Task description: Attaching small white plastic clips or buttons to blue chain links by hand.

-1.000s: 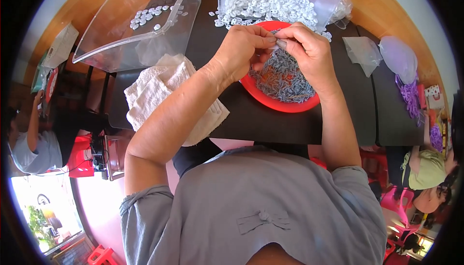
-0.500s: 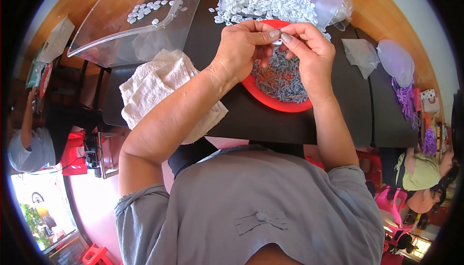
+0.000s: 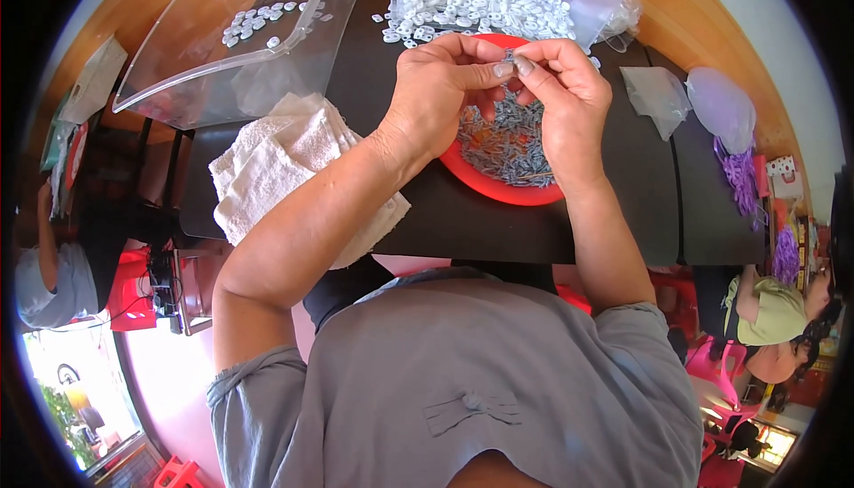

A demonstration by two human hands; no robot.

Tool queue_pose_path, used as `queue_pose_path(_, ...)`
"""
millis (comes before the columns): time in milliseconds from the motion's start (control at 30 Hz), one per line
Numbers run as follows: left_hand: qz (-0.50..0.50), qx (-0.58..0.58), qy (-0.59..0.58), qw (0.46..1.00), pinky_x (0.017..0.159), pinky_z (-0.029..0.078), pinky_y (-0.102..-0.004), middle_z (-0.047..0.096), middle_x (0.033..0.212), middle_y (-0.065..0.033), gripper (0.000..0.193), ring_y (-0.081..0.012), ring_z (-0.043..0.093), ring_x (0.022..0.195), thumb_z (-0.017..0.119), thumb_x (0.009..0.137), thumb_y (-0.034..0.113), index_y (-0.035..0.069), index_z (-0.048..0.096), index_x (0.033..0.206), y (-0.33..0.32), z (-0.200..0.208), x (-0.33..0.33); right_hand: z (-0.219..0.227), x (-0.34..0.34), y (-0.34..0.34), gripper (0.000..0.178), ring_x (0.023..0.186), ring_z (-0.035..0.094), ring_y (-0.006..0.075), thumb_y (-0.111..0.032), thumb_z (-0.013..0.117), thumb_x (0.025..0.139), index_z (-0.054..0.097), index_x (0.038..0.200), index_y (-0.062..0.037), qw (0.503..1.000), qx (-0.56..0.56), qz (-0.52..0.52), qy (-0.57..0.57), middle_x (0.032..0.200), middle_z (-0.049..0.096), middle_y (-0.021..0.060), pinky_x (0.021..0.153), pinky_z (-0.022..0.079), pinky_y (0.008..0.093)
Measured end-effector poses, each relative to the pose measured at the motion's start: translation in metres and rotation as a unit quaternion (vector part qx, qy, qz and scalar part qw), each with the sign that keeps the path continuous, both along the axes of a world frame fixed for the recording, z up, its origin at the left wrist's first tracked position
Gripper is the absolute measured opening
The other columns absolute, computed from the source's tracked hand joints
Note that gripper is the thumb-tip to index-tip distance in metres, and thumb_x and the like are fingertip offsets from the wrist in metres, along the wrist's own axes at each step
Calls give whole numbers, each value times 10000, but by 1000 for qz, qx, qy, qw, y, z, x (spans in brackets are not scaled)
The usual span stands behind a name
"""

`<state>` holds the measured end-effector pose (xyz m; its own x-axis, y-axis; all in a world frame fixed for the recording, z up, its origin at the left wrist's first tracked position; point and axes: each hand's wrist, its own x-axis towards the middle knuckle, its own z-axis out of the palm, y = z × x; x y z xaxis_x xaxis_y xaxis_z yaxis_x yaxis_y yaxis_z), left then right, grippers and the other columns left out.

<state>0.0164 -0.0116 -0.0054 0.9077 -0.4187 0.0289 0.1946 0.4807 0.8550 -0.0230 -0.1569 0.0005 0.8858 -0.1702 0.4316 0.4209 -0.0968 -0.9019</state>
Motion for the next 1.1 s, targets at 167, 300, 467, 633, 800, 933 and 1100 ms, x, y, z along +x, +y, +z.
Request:
queue_pose_path(167, 4, 20, 3, 1000, 487, 465, -257, 654, 738, -78, 88, -138, 587, 571, 703, 834, 36, -24, 643, 860, -2, -3, -3, -1, 1, -1, 66, 714, 561, 78, -17, 601, 896, 627, 955, -6, 1000, -4, -12, -5, 855, 637, 29, 619, 447, 209)
queue_pose_path(300, 15, 20, -6, 1000, 476, 457, -247, 652, 722, -71, 85, -128, 581, 563, 703, 835, 43, -18, 648, 854, -3, -2, -6, 0, 0, 1, 61, 727, 565, 78, -17, 597, 899, 623, 953, -7, 1000, 5, -13, 2, 865, 639, 29, 630, 451, 211)
queue_pose_path(467, 15, 4, 8, 1000, 466, 453, -246, 651, 728, -60, 66, -121, 576, 560, 683, 849, 42, -10, 644, 859, -3, -5, -3, -4, 2, 0, 84, 751, 581, 83, -19, 599, 898, 628, 976, -5, 1000, -19, -17, -7, 887, 647, 34, 633, 455, 212)
queue_pose_path(633, 68, 62, -83, 992, 508, 469, -248, 648, 752, -49, 77, -120, 570, 587, 685, 838, 38, -19, 634, 852, -2, -8, 0, 2, -1, 2, 104, 760, 601, 100, 0, 593, 884, 630, 981, 2, 999, 25, 9, 32, 888, 655, 43, 628, 446, 216)
queue_pose_path(800, 170, 166, -407, 882, 589, 498, -295, 593, 717, -63, 143, -146, 594, 640, 737, 760, 35, -10, 630, 843, -5, -19, 9, 3, 2, -6, 114, 727, 609, 116, 10, 588, 872, 632, 978, 8, 994, 82, 23, 69, 866, 658, 45, 625, 438, 224)
queue_pose_path(933, 214, 282, -528, 772, 584, 488, -310, 566, 705, -76, 147, -146, 586, 634, 737, 768, 83, -6, 647, 843, -2, -15, 10, 6, -1, -2, 128, 721, 609, 110, 2, 590, 874, 636, 993, 5, 993, 71, 19, 95, 859, 659, 42, 626, 437, 226)
queue_pose_path(1100, 155, 260, -397, 866, 531, 448, -248, 612, 718, -8, 92, -92, 566, 622, 697, 841, 70, -11, 658, 859, 2, -18, 14, 6, 7, -12, 105, 729, 613, 95, -61, 612, 877, 664, 951, -7, 992, -26, 70, 106, 815, 663, 17, 626, 442, 228)
